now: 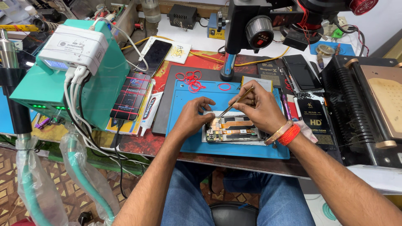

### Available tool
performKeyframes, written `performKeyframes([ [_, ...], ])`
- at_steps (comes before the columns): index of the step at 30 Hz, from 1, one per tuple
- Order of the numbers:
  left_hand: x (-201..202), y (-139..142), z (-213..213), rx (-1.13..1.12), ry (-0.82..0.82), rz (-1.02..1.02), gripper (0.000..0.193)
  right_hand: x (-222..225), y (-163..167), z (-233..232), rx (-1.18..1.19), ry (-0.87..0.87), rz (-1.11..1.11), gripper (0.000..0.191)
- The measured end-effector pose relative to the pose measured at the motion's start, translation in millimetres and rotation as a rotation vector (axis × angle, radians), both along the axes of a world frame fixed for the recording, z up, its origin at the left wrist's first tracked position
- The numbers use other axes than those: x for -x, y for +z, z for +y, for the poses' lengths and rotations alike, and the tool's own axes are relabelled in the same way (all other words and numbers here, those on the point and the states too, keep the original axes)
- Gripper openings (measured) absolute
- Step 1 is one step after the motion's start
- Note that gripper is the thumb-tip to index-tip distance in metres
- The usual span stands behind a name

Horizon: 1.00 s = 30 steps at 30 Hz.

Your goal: The person repairs a disassembled smartphone on a blue silicone mat, using tweezers and a small screwdriver to work on the internal board and connectors. They reposition the phone body, lift and adjust small internal components, and press parts into place by hand.

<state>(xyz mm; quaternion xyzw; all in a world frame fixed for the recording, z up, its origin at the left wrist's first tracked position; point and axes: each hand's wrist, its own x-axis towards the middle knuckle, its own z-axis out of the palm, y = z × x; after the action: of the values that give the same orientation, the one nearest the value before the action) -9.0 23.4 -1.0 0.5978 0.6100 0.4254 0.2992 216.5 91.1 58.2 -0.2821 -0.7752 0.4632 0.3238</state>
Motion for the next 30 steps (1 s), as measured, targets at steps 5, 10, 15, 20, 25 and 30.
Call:
performKeyframes([
  [5, -3.3, 4.1, -0.4, 0.001, 0.03, 0.04, 0.036, 0.3, 1.5, 0.3, -0.04, 0.002, -0.037, 0.023],
  [10, -5.2, 6.6, -0.1, -0.003, 0.042, 0.05, 0.036, 0.7, 2.2, 1.0, -0.056, 0.016, -0.043, 0.024],
  [15, -5.2, 7.6, 1.3, 0.019, 0.043, 0.036, 0.036, 1.3, 1.9, 1.5, -0.057, 0.025, -0.032, 0.024],
  [20, -6.5, 6.3, 2.3, 0.024, 0.049, 0.049, 0.037, 0.8, 1.0, 1.1, -0.062, 0.014, -0.038, 0.024],
  [25, -6.3, 4.9, 3.1, 0.018, 0.065, 0.076, 0.039, 1.1, 0.7, 0.2, -0.051, 0.02, -0.007, 0.024],
  [30, -9.7, 4.3, 2.9, 0.048, 0.107, 0.098, 0.041, -2.0, 3.2, -0.8, -0.048, -0.005, -0.014, 0.024],
])
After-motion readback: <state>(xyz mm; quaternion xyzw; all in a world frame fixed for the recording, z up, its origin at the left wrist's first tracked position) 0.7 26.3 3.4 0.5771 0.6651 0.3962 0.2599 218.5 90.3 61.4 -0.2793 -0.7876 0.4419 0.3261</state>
